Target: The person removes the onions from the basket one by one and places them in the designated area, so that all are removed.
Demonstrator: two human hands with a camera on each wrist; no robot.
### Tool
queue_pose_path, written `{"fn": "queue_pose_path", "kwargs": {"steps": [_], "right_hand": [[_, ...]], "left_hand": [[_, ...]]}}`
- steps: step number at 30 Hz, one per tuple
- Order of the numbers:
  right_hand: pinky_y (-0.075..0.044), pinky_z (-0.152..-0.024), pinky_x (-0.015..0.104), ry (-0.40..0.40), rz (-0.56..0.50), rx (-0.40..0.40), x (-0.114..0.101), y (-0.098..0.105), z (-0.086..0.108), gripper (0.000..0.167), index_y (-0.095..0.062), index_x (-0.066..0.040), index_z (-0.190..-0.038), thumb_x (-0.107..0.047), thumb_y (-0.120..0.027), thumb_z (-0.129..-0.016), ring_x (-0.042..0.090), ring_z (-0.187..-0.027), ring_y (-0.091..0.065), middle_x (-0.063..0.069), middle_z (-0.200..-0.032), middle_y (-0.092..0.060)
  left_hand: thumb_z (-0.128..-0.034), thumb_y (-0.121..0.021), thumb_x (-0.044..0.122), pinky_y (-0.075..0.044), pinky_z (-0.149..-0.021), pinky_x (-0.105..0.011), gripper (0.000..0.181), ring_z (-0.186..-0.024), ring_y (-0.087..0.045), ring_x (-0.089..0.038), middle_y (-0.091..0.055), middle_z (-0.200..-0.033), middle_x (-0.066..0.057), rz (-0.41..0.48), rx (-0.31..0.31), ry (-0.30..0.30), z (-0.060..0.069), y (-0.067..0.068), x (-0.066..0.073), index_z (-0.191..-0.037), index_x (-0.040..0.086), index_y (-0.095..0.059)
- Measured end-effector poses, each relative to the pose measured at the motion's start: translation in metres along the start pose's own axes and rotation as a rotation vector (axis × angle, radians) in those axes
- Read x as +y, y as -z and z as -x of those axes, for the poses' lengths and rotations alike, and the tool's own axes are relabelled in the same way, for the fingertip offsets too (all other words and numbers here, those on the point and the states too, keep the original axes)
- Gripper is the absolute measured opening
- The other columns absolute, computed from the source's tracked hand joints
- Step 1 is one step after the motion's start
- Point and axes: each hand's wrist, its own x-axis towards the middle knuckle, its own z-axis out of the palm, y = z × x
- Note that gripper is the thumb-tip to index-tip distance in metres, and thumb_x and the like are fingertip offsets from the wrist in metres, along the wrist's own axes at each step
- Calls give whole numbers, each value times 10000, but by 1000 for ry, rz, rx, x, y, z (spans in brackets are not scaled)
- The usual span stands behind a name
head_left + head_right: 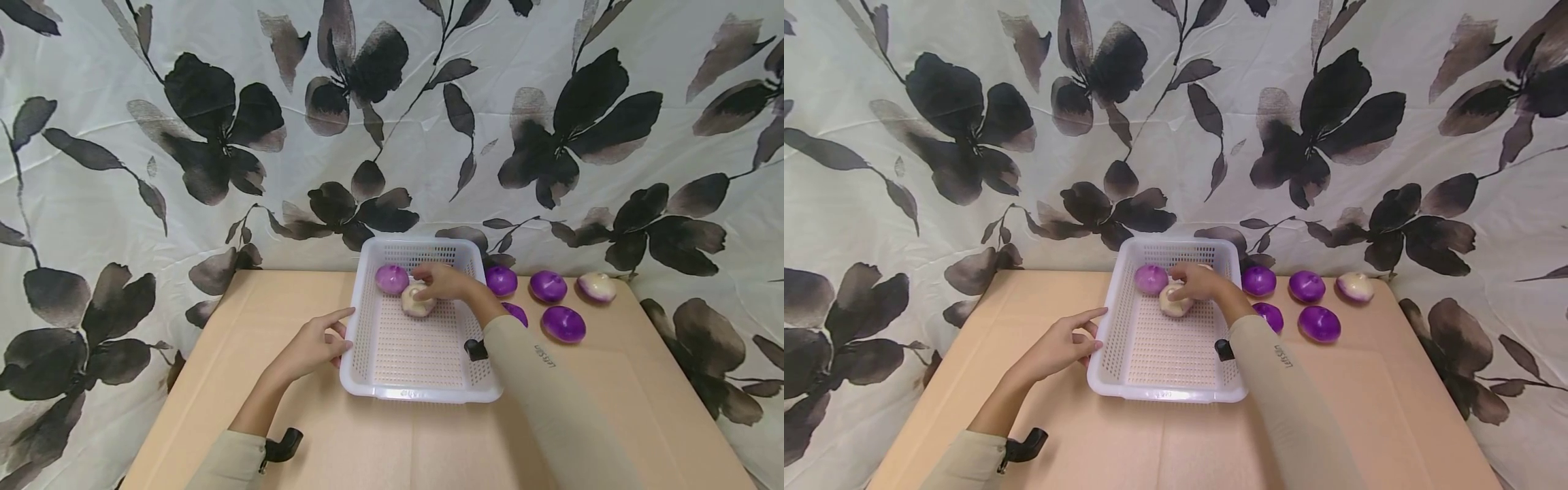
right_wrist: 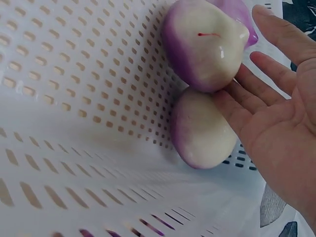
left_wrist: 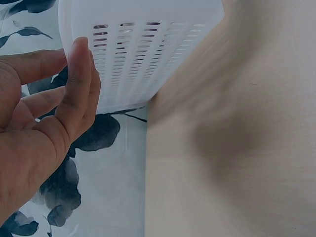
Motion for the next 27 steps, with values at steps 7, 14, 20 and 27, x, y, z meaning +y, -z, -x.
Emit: {"fn": "queue_pose_path", "kwargs": {"steps": [7, 14, 20, 27], "right_hand": [[-442, -1189, 447, -46, -16, -19, 4, -8, -2, 652, -507, -54, -1507, -230, -765, -934, 304, -1329, -561, 168, -1486, -563], [-495, -1114, 418, -47, 26, -54, 8, -16, -3, 761, -495, -71, -1514, -233, -836, -854, 265, -1199, -594, 149, -1416, -595], [-529, -1055, 397, -45, 38, -87, 15, -24, -5, 680, -550, -122, -1465, -241, -833, -859, 249, -1163, -605, 113, -1314, -629], [-514, -1061, 405, -77, 40, -95, 14, -29, -3, 692, -557, -203, -1473, -268, -850, -849, 239, -1162, -597, 80, -1321, -629]], "left_hand": [[-943, -654, -29, -656, -632, -409, 661, -779, -705, -210, -566, -1097, -221, -7, 8, -1, -1, -1, 1, -1556, 2, -409], [-943, -654, -26, -655, -632, -412, 660, -774, -704, -211, -569, -1101, -218, -3, 16, 6, 0, -2, 1, -1557, 12, -414], [-944, -654, -22, -655, -634, -411, 658, -771, -702, -213, -566, -1100, -216, -4, 15, 4, 0, -3, 0, -1556, 12, -414], [-946, -654, -27, -657, -632, -402, 659, -790, -707, -216, -566, -1098, -215, -2, 14, -1, 1, -3, -1, -1558, 11, -410]]}}
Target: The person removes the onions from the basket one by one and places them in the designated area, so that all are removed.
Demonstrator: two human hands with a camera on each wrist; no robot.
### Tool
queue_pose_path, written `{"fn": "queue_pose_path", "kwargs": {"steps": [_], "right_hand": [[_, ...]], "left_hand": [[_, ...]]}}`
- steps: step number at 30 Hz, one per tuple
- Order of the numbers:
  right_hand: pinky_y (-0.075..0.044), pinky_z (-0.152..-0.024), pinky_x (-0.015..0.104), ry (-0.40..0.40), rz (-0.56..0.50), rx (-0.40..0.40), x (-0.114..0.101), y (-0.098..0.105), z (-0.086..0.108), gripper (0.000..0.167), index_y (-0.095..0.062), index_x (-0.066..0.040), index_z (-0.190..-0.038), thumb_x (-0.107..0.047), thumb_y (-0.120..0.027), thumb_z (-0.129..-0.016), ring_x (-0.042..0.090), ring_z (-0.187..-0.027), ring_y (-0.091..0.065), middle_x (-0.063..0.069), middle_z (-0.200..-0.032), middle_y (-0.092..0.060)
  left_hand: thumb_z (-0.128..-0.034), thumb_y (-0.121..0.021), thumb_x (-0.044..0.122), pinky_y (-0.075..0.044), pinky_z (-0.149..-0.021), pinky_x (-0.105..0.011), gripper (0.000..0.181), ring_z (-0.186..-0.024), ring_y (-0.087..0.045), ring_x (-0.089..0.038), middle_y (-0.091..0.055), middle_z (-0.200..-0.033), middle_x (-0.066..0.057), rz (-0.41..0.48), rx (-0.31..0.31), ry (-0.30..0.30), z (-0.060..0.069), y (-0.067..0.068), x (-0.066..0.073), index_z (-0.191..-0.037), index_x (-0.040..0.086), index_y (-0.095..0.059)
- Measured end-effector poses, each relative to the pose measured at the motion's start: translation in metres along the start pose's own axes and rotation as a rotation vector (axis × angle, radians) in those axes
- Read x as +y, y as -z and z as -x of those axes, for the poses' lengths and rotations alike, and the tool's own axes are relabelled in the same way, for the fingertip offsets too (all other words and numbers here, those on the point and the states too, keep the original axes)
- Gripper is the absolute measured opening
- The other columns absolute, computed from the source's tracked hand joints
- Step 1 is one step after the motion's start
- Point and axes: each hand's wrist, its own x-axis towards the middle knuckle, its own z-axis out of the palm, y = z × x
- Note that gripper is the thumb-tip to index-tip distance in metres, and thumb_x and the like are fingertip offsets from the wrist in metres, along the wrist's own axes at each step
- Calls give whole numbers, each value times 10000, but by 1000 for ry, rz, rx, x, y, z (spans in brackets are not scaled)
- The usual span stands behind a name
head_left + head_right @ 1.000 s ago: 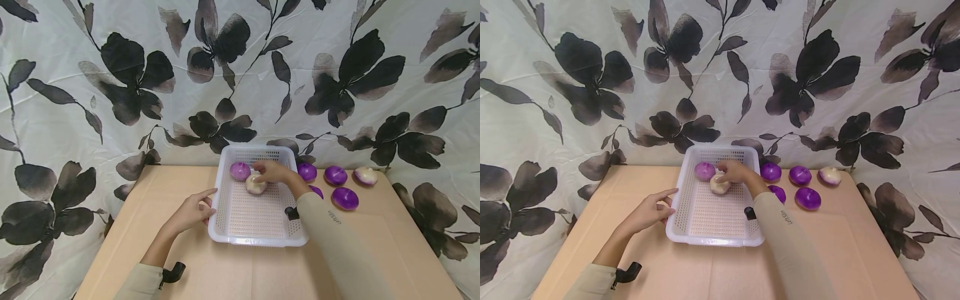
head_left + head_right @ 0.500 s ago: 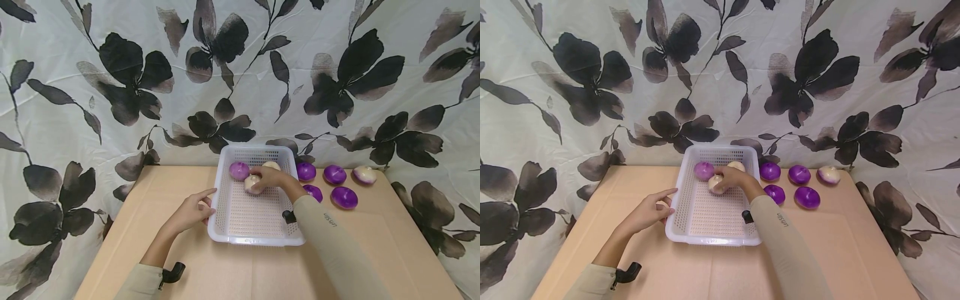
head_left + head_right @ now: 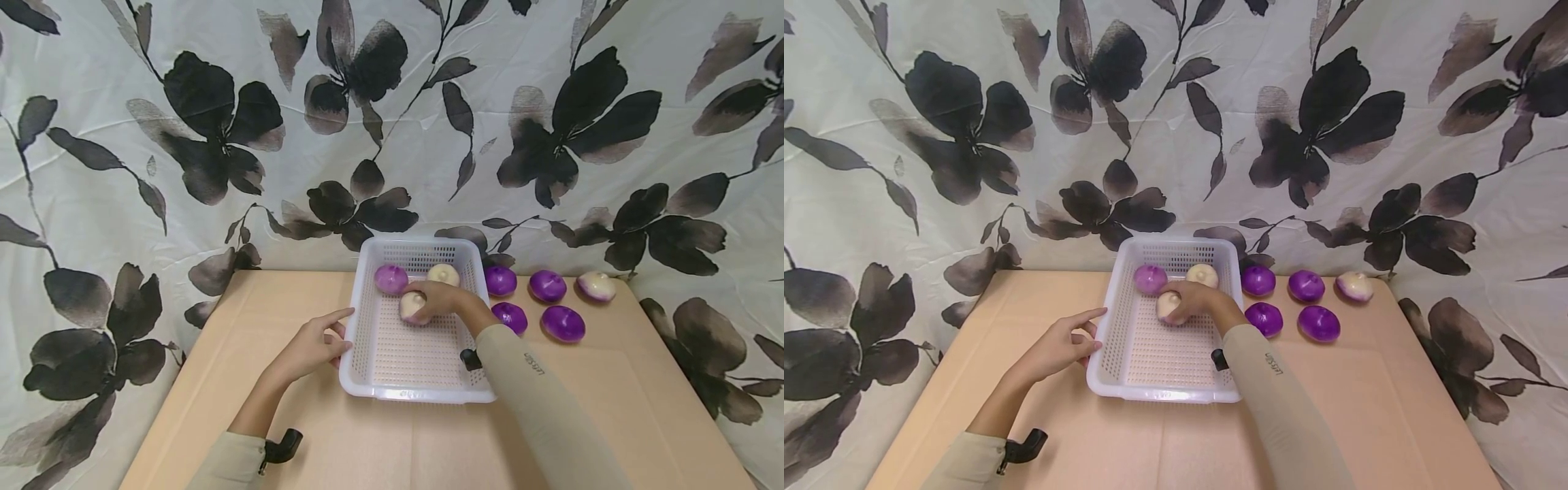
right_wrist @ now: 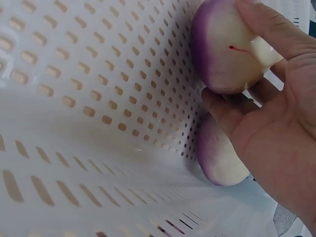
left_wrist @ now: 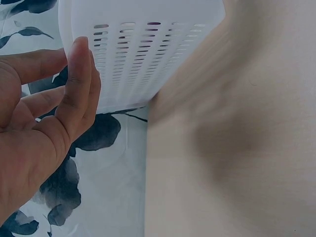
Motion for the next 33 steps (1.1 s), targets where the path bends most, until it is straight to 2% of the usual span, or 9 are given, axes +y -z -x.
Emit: {"fn": "queue_pose_path", "kwargs": {"steps": [11, 16, 20, 25, 30, 33], "right_hand": [[-523, -1054, 410, -10, 16, 8, -3, -6, 2, 728, -532, -199, -1503, -257, -849, -850, 239, -1163, -603, 91, -1353, -624], [-533, -1034, 394, -20, 22, 24, -6, -7, 3, 714, -560, -208, -1483, -251, -860, -836, 230, -1137, -612, 72, -1326, -639], [-542, -1000, 373, 5, 52, 31, -9, -4, 6, 717, -566, -192, -1474, -263, -867, -828, 217, -1099, -617, 69, -1284, -650], [-555, -954, 348, 52, 75, 44, -12, 6, 14, 700, -591, -173, -1443, -265, -882, -813, 217, -1066, -619, 77, -1242, -654], [-562, -912, 344, 48, 107, 78, -18, 17, 24, 727, -593, -184, -1458, -299, -891, -805, 231, -1055, -609, 77, -1250, -658], [-566, -913, 354, 59, 119, 99, -21, 21, 28, 755, -588, -165, -1467, -302, -901, -793, 246, -1078, -608, 89, -1288, -657]], "left_hand": [[-945, -653, -19, -654, -632, -381, 661, -775, -703, -203, -567, -1095, -219, -7, -17, -14, 3, 2, -3, -1557, -2, -403], [-945, -653, -21, -655, -631, -364, 658, -789, -711, -195, -569, -1093, -210, -15, -13, -6, 4, 3, -3, -1556, 10, -412], [-944, -651, -24, -652, -620, -364, 655, -790, -707, -205, -569, -1092, -219, -21, -16, -16, 3, 3, -3, -1553, -5, -410], [-943, -645, -23, -659, -647, -433, 656, -791, -711, -201, -573, -1101, -211, -29, -14, -7, 2, 2, -4, -1556, 5, -410], [-945, -644, -15, -651, -686, -534, 659, -786, -712, -207, -578, -1105, -199, -37, -10, 4, 2, 1, -3, -1561, 35, -415], [-942, -641, -13, -650, -689, -537, 661, -777, -711, -210, -577, -1104, -194, -39, -8, 9, 2, 1, -3, -1561, 41, -417]]}}
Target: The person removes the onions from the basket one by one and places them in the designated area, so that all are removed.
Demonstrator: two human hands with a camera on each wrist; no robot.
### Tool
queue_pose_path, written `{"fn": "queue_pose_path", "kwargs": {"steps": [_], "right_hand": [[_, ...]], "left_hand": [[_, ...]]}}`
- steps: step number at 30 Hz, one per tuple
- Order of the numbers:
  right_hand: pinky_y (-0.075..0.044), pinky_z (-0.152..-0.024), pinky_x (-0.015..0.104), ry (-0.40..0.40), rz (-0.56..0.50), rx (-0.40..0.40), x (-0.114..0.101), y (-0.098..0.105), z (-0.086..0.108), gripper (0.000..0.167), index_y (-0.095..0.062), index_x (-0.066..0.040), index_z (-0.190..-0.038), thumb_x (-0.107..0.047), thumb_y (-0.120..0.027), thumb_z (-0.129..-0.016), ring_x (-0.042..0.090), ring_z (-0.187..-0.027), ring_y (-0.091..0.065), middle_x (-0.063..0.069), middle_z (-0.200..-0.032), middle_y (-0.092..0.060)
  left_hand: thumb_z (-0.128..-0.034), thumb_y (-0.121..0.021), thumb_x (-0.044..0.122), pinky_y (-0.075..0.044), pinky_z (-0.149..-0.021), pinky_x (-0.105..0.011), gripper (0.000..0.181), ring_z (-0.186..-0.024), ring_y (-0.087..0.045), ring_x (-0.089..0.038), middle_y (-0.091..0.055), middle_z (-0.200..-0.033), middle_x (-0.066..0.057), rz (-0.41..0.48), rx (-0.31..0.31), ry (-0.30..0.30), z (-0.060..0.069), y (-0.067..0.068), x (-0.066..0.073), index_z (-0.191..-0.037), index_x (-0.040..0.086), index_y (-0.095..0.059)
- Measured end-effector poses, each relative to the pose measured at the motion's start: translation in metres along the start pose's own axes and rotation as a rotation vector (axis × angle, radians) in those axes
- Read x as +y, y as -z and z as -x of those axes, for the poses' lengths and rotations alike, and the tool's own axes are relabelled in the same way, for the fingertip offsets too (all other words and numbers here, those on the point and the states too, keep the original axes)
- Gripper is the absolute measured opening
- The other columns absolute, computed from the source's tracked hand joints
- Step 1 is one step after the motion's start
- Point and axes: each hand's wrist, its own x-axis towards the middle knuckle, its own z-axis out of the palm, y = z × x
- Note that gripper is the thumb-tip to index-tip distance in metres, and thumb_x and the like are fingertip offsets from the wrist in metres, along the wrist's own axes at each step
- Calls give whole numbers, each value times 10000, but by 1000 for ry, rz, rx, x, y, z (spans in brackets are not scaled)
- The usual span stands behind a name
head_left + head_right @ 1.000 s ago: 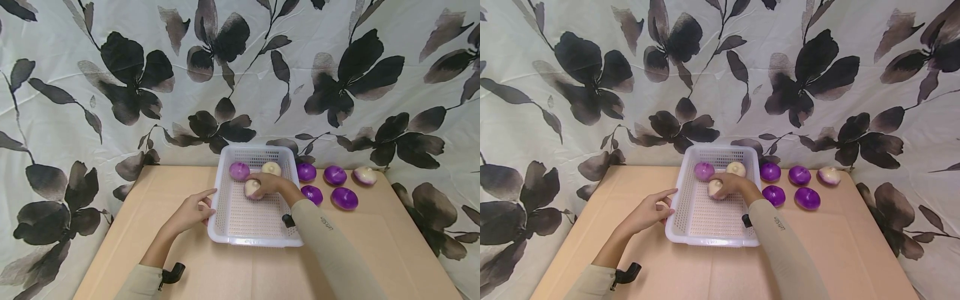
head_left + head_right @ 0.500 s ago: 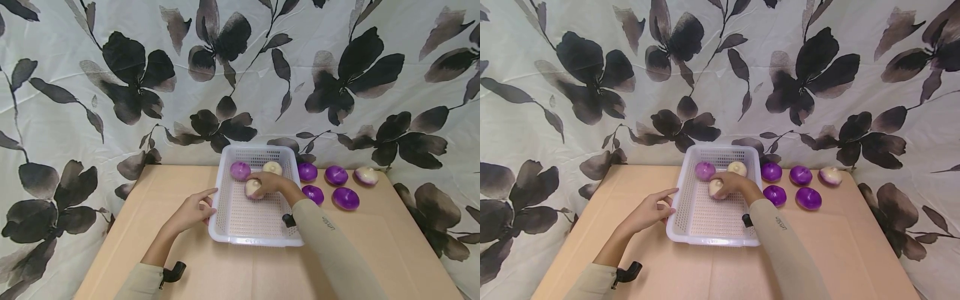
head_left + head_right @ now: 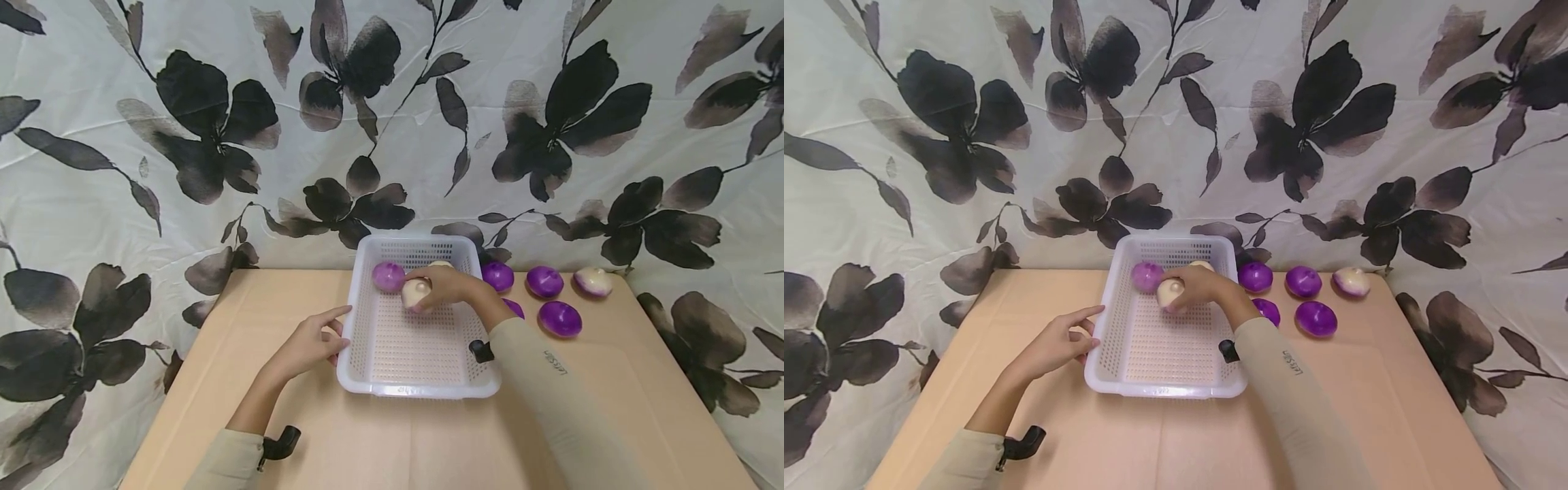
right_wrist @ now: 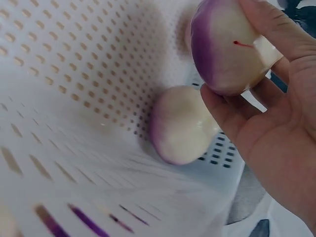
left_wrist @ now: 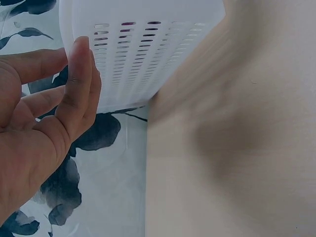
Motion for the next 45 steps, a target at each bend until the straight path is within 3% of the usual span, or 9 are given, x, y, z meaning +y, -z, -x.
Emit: {"fn": "queue_pose_path", "kwargs": {"steps": [8, 19, 24, 29, 34, 40, 45], "right_hand": [[-570, -896, 366, 61, 31, 21, -13, 15, 19, 787, -560, -176, -1492, -332, -898, -798, 253, -1076, -615, 94, -1320, -645], [-589, -897, 396, 97, -95, 162, -15, 46, 63, 776, -559, -177, -1493, -233, -903, -799, 282, -1068, -636, 106, -1416, -603], [-559, -947, 425, 111, -21, 238, 2, 52, 85, 793, -543, -198, -1510, -264, -901, -804, 285, -1157, -623, 88, -1480, -577], [-498, -1081, 515, 109, -52, 285, 26, 55, 109, 800, -524, -168, -1519, -304, -888, -820, 314, -1305, -563, 97, -1496, -561], [-442, -1143, 602, 66, -70, 330, 48, 57, 133, 817, -514, -152, -1524, -357, -880, -823, 372, -1369, -527, 133, -1510, -547], [-396, -1149, 666, 26, -46, 412, 74, 59, 156, 806, -510, -125, -1525, -337, -871, -836, 437, -1408, -474, 178, -1552, -497], [-470, -1048, 677, -34, -1, 498, 99, 63, 174, 804, -481, -122, -1543, -368, -841, -867, 450, -1297, -533, 228, -1524, -502]], "left_hand": [[-944, -640, -14, -650, -692, -535, 663, -794, -709, -207, -572, -1104, -201, -2, 2, -1, 4, -2, -2, -1563, 29, -409], [-943, -631, -15, -651, -686, -527, 660, -788, -707, -220, -570, -1102, -203, 5, 1, -8, 3, -4, -4, -1562, 26, -407], [-945, -631, -13, -643, -702, -565, 663, -786, -706, -219, -572, -1104, -206, 3, -5, -10, 3, -3, -4, -1565, 26, -402], [-944, -630, -13, -642, -697, -563, 661, -784, -705, -219, -571, -1101, -207, 4, -4, -9, 3, -2, -4, -1564, 22, -403], [-943, -636, -18, -657, -656, -462, 662, -786, -707, -213, -570, -1101, -201, 3, 0, -5, 2, -3, -4, -1563, 27, -408], [-944, -643, -17, -653, -632, -394, 659, -777, -702, -188, -567, -1103, -206, 2, 4, -12, 1, -3, -2, -1560, 14, -408], [-946, -645, -16, -654, -636, -414, 659, -789, -699, -193, -568, -1101, -215, 8, -1, -29, 1, -4, -2, -1558, -3, -402]]}}
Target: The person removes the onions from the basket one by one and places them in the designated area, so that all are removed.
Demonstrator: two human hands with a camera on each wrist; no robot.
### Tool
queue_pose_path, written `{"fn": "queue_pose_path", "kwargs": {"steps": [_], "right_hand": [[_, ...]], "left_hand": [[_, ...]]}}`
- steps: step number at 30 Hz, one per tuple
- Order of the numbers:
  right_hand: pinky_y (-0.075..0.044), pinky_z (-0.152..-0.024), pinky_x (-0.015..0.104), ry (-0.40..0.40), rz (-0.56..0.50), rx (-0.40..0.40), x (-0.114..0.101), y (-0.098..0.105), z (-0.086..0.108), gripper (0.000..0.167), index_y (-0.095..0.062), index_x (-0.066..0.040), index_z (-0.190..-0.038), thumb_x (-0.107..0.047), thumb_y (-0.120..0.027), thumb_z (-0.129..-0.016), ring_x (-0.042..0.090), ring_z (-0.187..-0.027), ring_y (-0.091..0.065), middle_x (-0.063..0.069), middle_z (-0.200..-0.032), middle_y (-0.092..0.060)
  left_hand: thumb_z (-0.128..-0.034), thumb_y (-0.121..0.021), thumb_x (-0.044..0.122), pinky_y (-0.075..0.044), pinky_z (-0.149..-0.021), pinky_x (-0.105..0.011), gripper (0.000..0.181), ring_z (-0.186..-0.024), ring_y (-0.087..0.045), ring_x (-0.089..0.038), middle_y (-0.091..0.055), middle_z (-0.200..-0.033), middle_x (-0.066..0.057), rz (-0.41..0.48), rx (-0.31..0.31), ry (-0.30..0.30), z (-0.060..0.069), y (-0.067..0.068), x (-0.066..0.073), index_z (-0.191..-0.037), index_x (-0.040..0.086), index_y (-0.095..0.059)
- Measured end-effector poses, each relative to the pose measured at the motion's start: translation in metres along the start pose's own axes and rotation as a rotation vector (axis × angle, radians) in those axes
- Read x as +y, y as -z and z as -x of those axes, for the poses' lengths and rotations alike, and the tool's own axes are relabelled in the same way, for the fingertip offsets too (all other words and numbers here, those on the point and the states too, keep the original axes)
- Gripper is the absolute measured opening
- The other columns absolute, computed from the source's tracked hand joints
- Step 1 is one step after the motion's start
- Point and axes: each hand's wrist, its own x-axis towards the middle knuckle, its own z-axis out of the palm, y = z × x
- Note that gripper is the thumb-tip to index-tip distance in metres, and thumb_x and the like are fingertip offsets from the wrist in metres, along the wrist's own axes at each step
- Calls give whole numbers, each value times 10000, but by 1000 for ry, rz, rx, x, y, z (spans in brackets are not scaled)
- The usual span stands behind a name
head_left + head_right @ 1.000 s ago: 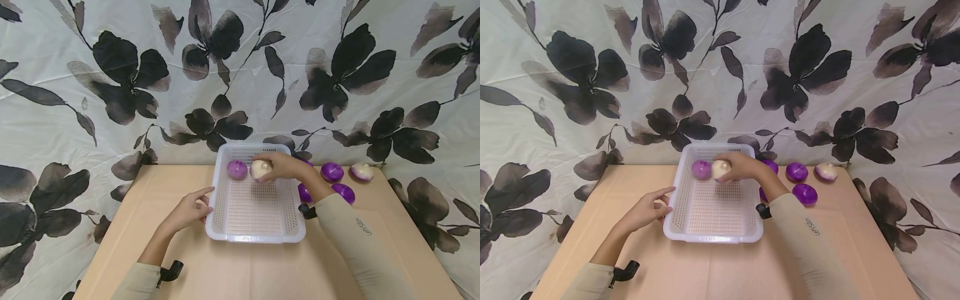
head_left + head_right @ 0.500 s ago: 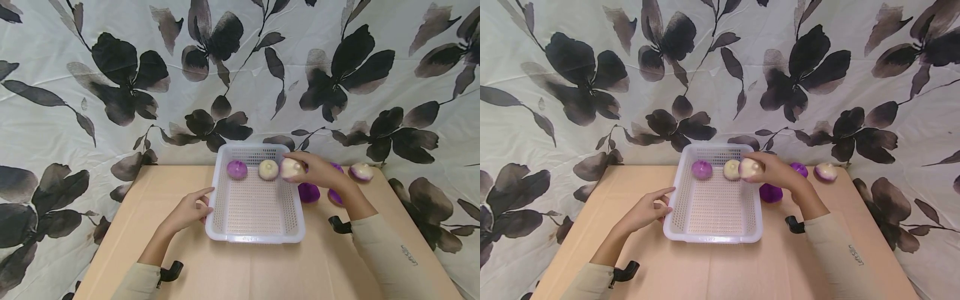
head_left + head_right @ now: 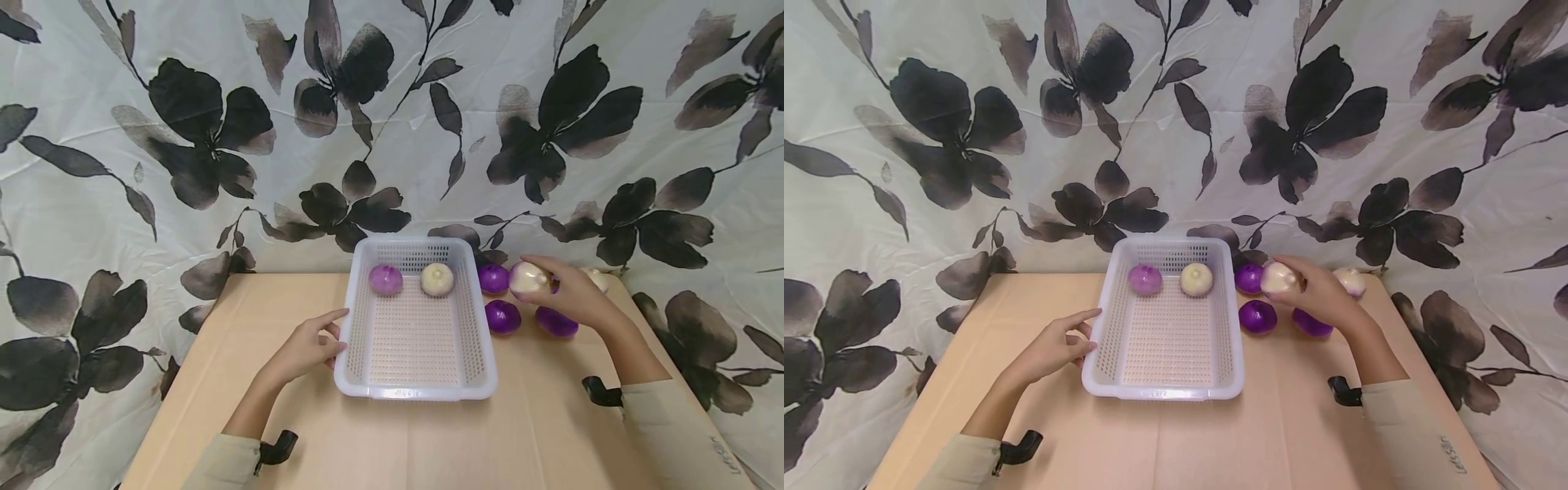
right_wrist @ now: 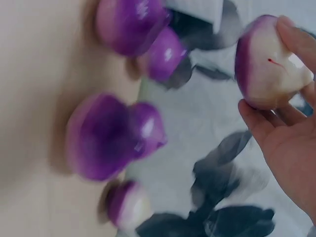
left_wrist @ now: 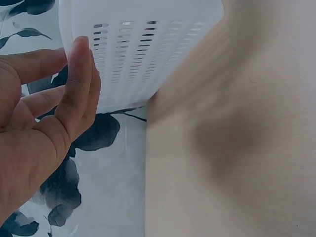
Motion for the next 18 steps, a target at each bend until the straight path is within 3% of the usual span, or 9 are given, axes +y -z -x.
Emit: {"fn": "queue_pose_path", "kwargs": {"steps": [5, 10, 14, 18], "right_hand": [[-519, -944, 563, -53, 51, 48, 26, 12, 10, 795, -439, -101, -1566, -361, -801, -908, 410, -1206, -547, 255, -1505, -497], [-492, -870, 457, -131, 63, 63, 49, 22, 20, 839, -386, -89, -1589, -386, -788, -915, 388, -1144, -521, 280, -1508, -461], [-494, -954, 625, -156, 36, 59, 67, 26, 26, 844, -357, -51, -1592, -373, -772, -932, 478, -1240, -494, 319, -1534, -415], [-373, -1015, 790, -200, 45, 65, 81, 28, 33, 882, -329, -50, -1604, -405, -769, -927, 596, -1365, -381, 356, -1572, -344]], "left_hand": [[-943, -649, -19, -646, -613, -353, 658, -776, -700, -188, -569, -1100, -206, -2, 8, 11, 1, -1, -1, -1556, 9, -412], [-943, -645, -21, -650, -621, -354, 661, -783, -705, -185, -566, -1102, -209, -5, 1, 11, 1, -1, -2, -1559, 12, -409], [-940, -646, -24, -650, -620, -365, 663, -768, -701, -185, -568, -1097, -208, -15, 5, 8, 1, 0, -2, -1558, 15, -410], [-942, -648, -20, -653, -631, -397, 662, -766, -697, -181, -566, -1095, -207, -7, 1, 6, 2, 0, -2, -1558, 8, -407]]}}
